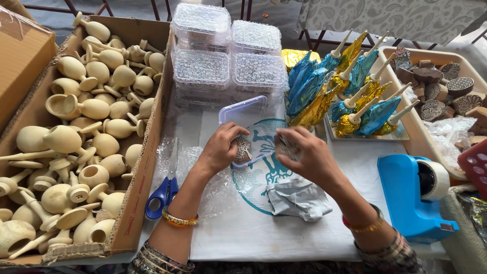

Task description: The person wraps small wooden crafts in bubble wrap and places them into a plastic container. They wipe the crafts with a cloth before wrapping and use tape to secure the bubble wrap. The wrapped crafts are then placed into a container on the table.

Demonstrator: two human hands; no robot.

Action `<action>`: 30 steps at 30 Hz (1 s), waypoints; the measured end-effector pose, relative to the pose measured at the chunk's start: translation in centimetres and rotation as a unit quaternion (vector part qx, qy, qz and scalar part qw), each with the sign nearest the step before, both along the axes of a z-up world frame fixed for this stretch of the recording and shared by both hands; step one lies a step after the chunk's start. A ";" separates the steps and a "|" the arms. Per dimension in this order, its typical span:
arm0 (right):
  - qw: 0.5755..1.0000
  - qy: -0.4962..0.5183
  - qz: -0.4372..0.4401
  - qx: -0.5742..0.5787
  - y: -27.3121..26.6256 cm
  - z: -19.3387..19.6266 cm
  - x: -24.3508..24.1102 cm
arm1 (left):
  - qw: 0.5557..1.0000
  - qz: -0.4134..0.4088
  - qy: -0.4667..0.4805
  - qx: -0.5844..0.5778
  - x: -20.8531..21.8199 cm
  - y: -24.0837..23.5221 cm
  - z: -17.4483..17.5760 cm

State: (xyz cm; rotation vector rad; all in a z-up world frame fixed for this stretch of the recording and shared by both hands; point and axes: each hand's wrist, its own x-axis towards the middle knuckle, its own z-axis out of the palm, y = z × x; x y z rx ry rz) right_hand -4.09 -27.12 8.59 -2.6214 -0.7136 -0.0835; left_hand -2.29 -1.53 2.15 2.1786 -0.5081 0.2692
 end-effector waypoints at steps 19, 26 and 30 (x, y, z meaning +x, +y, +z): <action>0.994 -0.044 -0.019 -0.102 4.5 -1.6 3.3 | 0.969 0.148 -0.196 0.005 -1.1 0.2 1.9; 0.996 -0.020 0.048 -0.078 3.4 -2.6 3.9 | 0.963 0.181 -0.191 -0.057 -1.1 -0.2 1.8; 0.997 0.006 0.042 -0.072 3.5 -2.9 4.2 | 0.963 0.185 -0.191 -0.051 -1.0 -0.3 1.4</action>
